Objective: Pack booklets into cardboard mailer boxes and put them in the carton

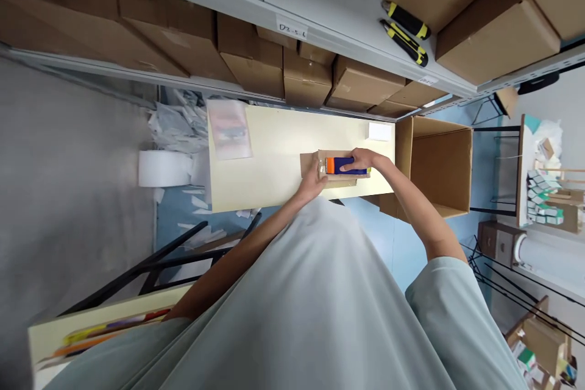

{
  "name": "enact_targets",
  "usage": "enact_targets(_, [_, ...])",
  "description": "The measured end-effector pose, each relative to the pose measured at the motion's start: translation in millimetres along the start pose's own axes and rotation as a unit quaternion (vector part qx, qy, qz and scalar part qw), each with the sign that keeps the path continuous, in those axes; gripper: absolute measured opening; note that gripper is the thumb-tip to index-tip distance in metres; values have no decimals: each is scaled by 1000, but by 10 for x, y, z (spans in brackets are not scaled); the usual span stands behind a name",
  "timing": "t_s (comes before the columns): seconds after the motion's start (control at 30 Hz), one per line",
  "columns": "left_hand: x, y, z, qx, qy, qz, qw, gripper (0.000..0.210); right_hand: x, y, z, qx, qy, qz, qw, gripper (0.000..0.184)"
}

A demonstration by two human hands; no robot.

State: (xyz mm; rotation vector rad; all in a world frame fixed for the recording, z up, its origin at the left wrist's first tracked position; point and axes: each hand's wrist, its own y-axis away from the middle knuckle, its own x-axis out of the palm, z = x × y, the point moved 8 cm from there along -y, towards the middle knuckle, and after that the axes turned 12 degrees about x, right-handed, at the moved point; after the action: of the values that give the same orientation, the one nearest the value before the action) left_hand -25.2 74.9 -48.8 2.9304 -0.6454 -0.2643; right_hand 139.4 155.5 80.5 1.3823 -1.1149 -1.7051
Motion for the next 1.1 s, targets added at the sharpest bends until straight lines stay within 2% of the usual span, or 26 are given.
enact_targets(0.1, [176, -15, -31, -42, -5, 48, 998, 123, -2, -15, -14, 9, 3, -10, 1000, 77])
enact_targets(0.2, [150, -137, -173, 14, -82, 62, 995, 136, 11, -47, -47, 9, 3, -10, 1000, 78])
enact_targets(0.3, [94, -305, -336, 91, -187, 77, 975, 145, 24, -101, -72, 9, 21, -13, 1000, 78])
enact_targets(0.37, [99, -397, -373, 104, -227, 100, 963, 153, 24, -143, -76, 11, 38, -15, 999, 76])
enact_targets(0.47, [104, -462, -351, 89, -250, 118, 957, 163, 19, -188, -73, 11, 51, -15, 999, 75])
enact_targets(0.63, [93, -438, -316, 67, -284, 126, 948, 165, 5, -197, -79, -18, 55, -6, 998, 75])
enact_targets(0.93, [114, -492, -260, 21, -348, 153, 925, 155, -67, -217, -120, -88, 79, 3, 993, 67])
enact_targets(1.0, [109, -493, -253, 14, -360, 156, 920, 154, -121, -178, -230, -102, 83, 1, 991, 66])
enact_targets(1.1, [110, -495, -245, 4, -382, 161, 910, 155, -219, -91, -544, -108, 70, 27, 991, 68])
